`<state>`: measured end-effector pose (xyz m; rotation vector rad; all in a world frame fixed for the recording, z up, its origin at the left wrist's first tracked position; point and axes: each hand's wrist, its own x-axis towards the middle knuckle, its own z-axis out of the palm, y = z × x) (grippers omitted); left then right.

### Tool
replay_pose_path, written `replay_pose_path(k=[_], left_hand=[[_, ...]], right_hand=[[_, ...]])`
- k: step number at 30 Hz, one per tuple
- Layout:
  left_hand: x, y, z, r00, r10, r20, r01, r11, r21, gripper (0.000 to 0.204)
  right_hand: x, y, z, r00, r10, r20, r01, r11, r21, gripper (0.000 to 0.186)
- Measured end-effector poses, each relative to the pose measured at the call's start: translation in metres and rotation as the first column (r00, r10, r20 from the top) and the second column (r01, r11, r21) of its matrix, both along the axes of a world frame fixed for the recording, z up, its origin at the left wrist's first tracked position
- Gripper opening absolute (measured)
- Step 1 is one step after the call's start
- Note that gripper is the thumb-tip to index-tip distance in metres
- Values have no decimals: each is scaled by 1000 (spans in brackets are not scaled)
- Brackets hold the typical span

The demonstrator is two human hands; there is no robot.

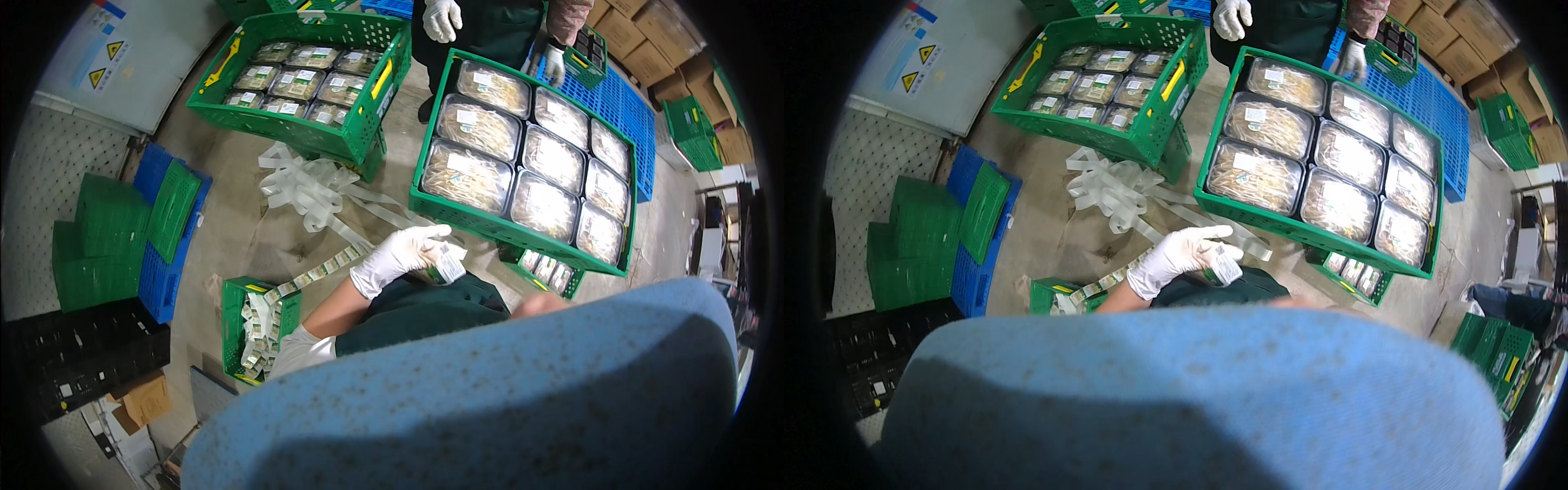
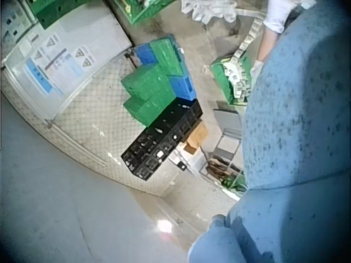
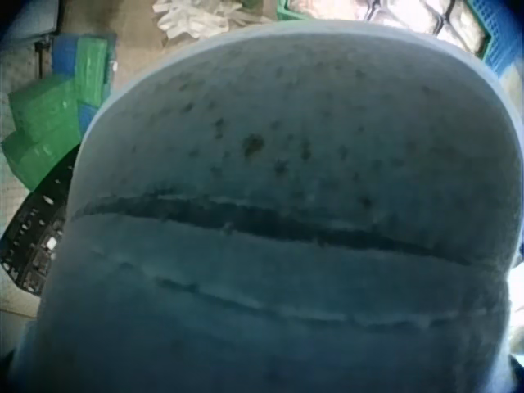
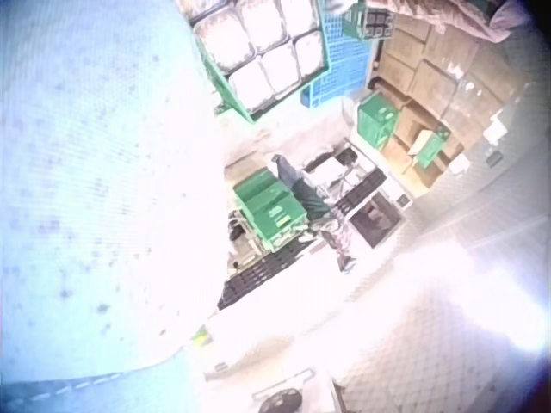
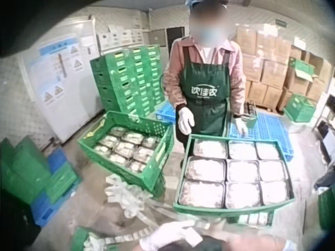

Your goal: The person applies labels to pre-packaged food containers arranged in a green crate. They peel labels from a roll and stick them onto the clear plastic lids of the containers one by one.

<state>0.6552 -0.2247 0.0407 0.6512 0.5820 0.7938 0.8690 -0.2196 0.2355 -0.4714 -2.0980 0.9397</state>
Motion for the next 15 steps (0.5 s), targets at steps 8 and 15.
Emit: replay_pose_path(k=[8,15], left_hand=[[7,-1,-24,975,91,-201,-66,990,126,17],[50,19,5,826,277,-492,-122,938,323,10]], right_hand=[[20,12,18,950,271,-158,-271,962,19,41],[42,64,-70,989,26,148,33,923,-383,48]])
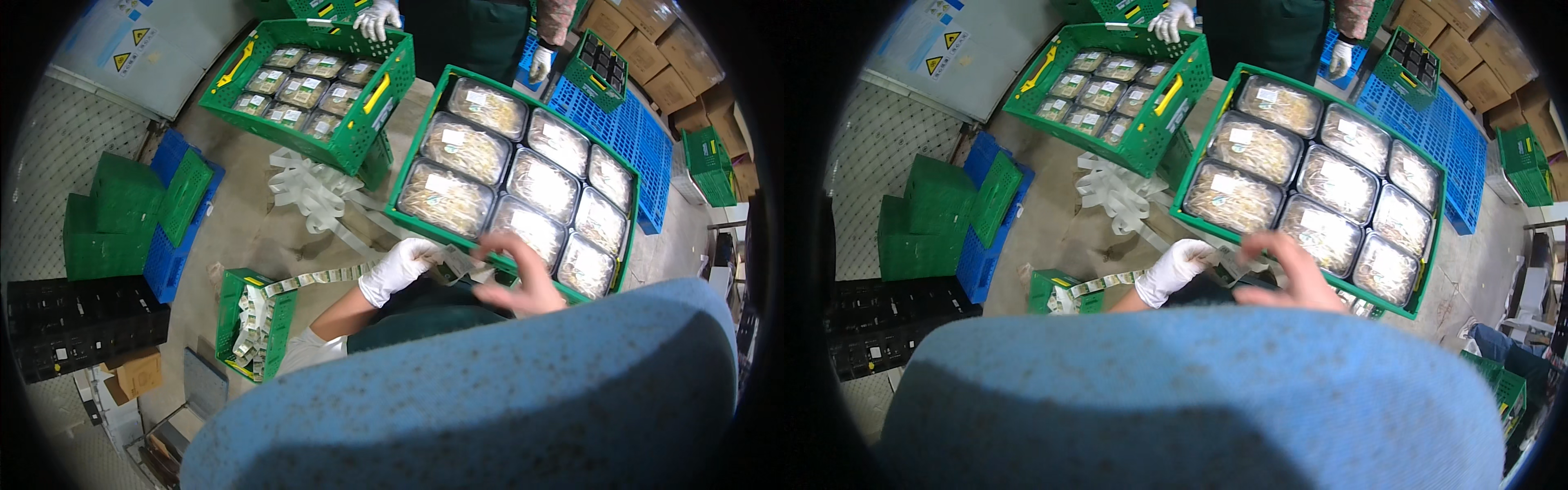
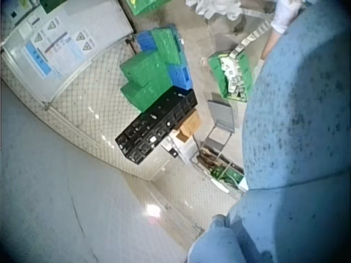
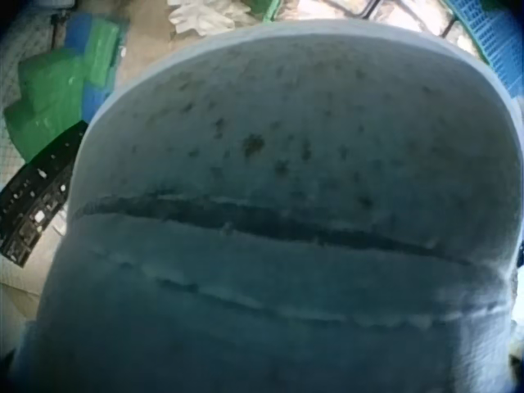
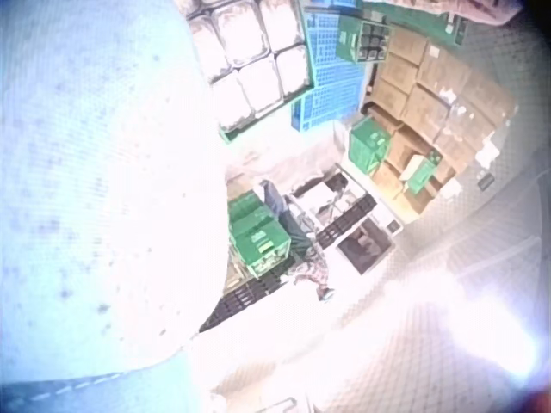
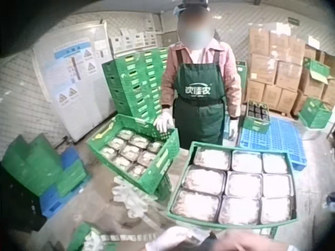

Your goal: The person applies labels to pre-packaged food containers arranged in a green crate. They peel labels from a roll and stick them onto the clear plastic lids of the containers one by one.

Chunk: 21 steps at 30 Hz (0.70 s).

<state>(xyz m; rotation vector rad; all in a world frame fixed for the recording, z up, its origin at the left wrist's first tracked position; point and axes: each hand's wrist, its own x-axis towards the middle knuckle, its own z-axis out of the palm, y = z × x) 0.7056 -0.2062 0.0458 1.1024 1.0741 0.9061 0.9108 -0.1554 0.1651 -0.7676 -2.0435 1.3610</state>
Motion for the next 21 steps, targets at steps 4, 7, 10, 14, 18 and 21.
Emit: replay_pose_path(k=[4,7,10,14,18,21], left_hand=[[19,7,7,925,20,-379,19,995,97,13],[20,7,0,877,58,-477,-31,997,65,16],[13,-9,0,957,286,49,-269,937,-222,16],[-14,-15,13,960,221,-172,-259,934,-245,15],[-22,-13,10,989,85,124,-50,964,-262,31],[-13,-13,-4,965,177,194,-133,967,-219,38]], right_hand=[[9,19,-78,958,5,285,39,988,-149,34],[11,37,-91,967,-50,249,92,983,-160,20],[7,111,-78,909,-226,350,167,967,190,17],[-15,117,-140,823,-144,549,-172,859,483,23],[-24,106,-182,743,-375,555,-192,675,713,28],[-22,117,-163,556,-616,559,-47,648,760,42]])
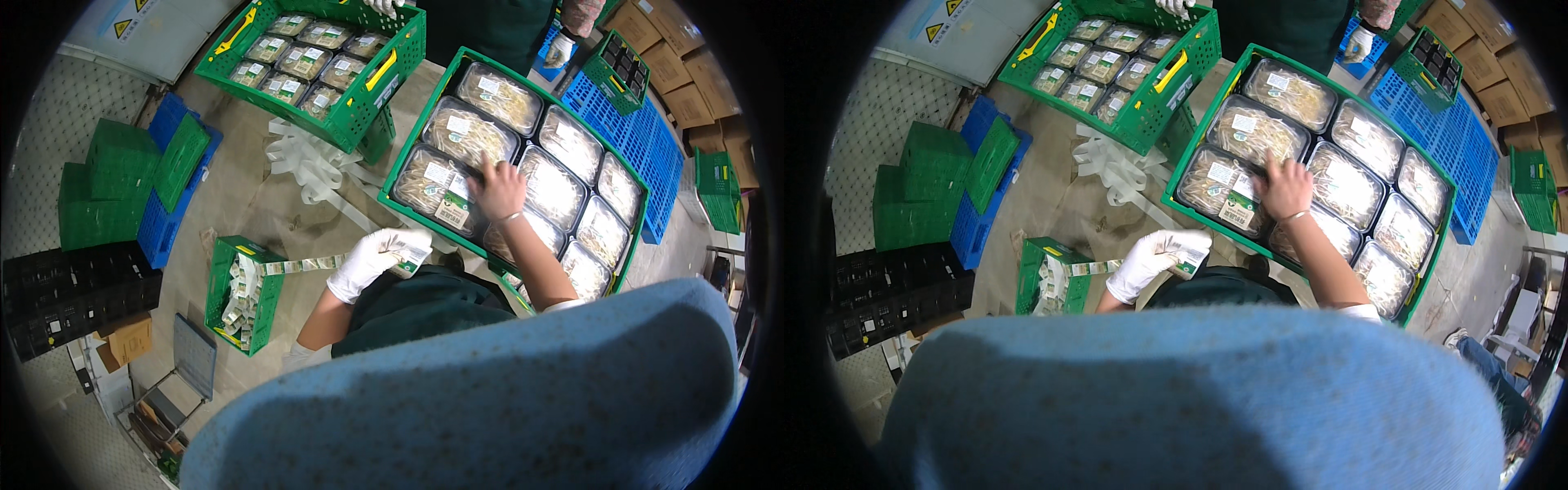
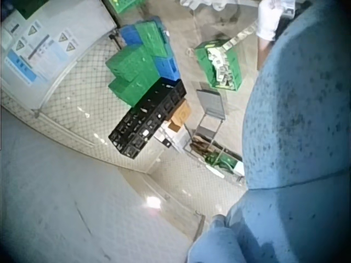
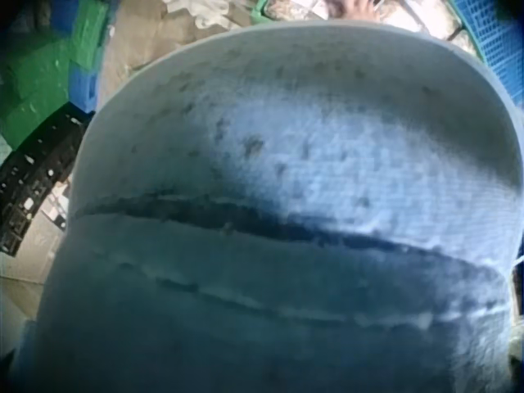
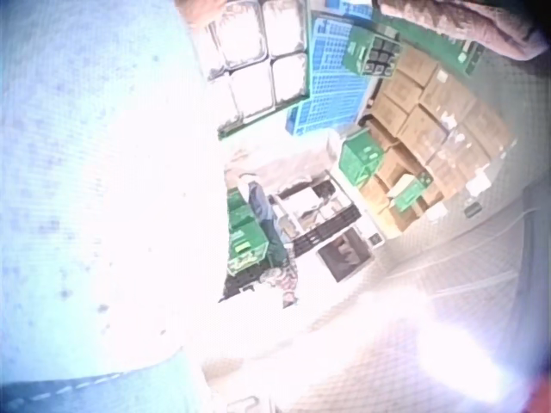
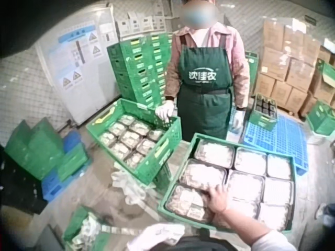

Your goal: The person applies labels to pre-packaged food containers arranged in a green crate. They peel labels from a roll and stick them onto the clear plastic lids of the containers one by one.

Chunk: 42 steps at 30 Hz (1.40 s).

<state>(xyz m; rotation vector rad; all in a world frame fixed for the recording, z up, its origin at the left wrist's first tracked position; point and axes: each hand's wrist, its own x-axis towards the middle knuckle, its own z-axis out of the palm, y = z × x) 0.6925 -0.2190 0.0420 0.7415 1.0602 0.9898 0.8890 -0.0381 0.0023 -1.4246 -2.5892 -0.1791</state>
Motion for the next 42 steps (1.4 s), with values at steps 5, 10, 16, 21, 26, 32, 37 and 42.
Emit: replay_pose_path(k=[5,10,16,21,26,32,37,42], left_hand=[[25,30,13,989,133,71,-140,985,100,25],[24,39,-6,837,132,-531,-46,984,172,13],[17,42,-5,969,247,-5,-246,966,-78,10],[9,40,-7,973,206,-102,-216,971,-104,12],[14,41,-6,967,254,-9,-254,965,-70,11],[30,75,15,972,129,-198,-121,991,53,13],[41,91,14,924,169,-344,-113,978,175,9],[31,89,15,970,242,-31,-244,965,-98,15]], right_hand=[[9,-35,40,831,-111,-545,-359,642,-678,30],[-2,-62,68,711,20,-703,-463,765,-447,21],[4,80,37,892,195,-409,-292,937,-192,18],[3,88,-9,998,57,31,-57,998,10,44],[1,45,39,874,-231,-428,-240,562,-792,55],[9,-20,83,713,109,-693,-596,614,-517,16],[9,3,74,633,171,-755,-530,806,-262,13],[28,174,45,893,204,-401,-236,971,-31,22]])
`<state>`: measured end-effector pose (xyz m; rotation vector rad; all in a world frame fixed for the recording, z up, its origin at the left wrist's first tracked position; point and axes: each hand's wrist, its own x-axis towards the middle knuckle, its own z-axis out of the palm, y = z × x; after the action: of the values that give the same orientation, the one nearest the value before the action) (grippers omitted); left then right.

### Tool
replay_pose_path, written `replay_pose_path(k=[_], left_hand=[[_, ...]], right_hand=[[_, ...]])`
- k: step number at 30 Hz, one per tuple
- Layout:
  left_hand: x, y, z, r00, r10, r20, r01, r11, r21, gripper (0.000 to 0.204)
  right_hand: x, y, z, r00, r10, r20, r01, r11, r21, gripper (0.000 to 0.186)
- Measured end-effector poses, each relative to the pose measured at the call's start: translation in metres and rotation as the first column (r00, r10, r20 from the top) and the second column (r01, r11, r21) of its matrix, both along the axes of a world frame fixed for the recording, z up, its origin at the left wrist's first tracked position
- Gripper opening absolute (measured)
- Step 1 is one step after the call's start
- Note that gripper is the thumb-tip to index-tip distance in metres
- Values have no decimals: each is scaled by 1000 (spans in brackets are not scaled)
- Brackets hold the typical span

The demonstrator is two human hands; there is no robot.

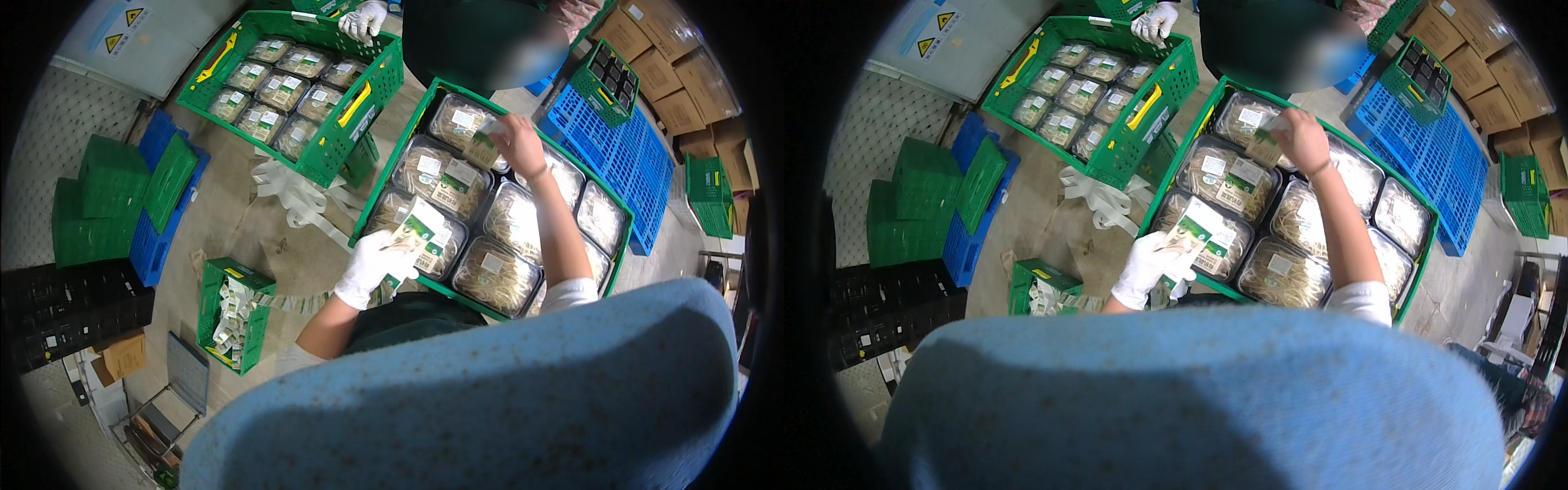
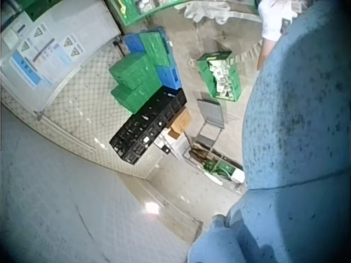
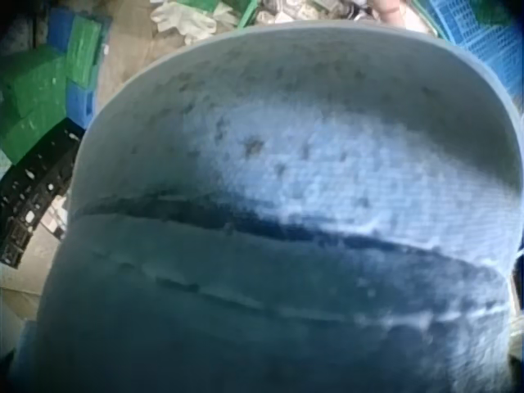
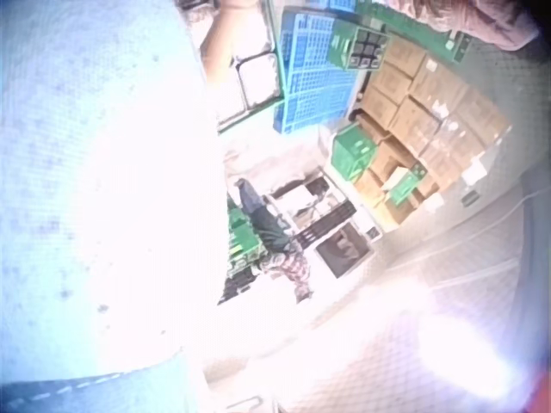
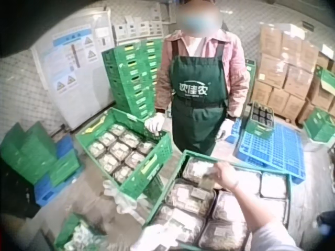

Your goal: The person applies labels to pre-packaged food containers arranged in a green crate. They peel labels from a roll and stick them onto the clear plastic lids of the containers one by one.

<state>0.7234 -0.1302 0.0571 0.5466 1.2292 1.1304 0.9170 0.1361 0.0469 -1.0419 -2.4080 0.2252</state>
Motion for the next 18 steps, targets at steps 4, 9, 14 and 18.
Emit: replay_pose_path(k=[4,9,14,18], left_hand=[[-8,-14,-2,999,34,24,-32,997,-67,14],[0,-23,-17,993,38,-115,-32,998,50,14],[24,-9,-4,936,-120,-332,169,978,121,17],[66,24,2,965,-22,-261,106,944,313,18]], right_hand=[[3,34,-59,880,-121,460,132,991,7,31],[-7,-22,-34,922,-331,201,292,935,200,57],[16,-146,33,906,237,-351,-423,553,-717,32],[48,-175,29,925,144,-351,-360,625,-693,19]])
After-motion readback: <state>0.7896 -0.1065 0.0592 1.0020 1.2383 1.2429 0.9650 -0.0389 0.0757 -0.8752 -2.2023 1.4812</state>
